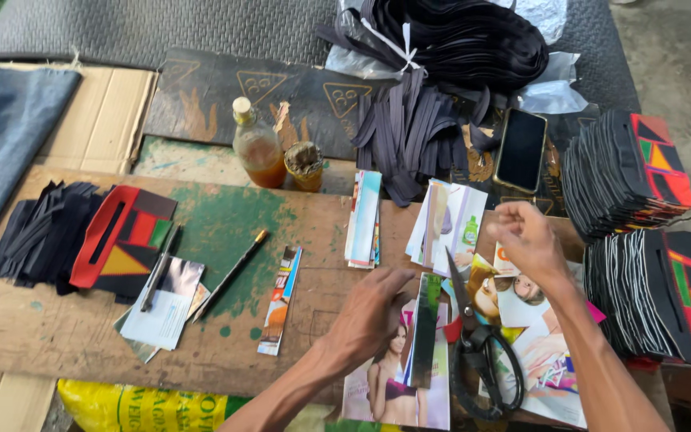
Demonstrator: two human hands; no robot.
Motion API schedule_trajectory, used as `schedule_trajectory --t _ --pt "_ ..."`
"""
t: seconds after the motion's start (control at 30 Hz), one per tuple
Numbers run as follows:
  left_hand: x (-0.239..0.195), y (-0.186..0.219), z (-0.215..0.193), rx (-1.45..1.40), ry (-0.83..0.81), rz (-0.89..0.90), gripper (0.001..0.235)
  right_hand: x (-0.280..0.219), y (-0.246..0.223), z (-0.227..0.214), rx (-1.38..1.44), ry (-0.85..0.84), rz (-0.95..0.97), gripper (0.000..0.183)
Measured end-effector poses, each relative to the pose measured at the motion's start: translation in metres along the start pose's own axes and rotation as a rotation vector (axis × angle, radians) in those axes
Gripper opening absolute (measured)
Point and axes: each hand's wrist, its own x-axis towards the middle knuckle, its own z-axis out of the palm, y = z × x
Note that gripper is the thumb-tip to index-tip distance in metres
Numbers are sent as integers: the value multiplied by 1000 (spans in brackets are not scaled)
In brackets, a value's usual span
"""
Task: The person uses scissors to cut magazine pages into narrow strips. They repeatedly pick up pages, align them, and trim the edges into uniform strips, then place the cut pieces into a growing pile on the table.
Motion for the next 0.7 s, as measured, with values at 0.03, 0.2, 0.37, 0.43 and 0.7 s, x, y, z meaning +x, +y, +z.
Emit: schedule_trajectory --t 0.03,0.2,0.37,0.43,0.7 --pt "13 0 3 -21 31 -4 37 16 12 6 12 34 -22 41" --pt "55 -3 38 112 97 162 31 66 59 34 -52 68 -84 47" --pt "58 -15 53 163 56 164 28 74 67 46 264 -7 78 35" --pt "55 -18 55 172 57 158 25 72 63 45 333 -13 151 30" --pt "53 -19 53 183 50 197 31 68 27 18 748 170 54 16"
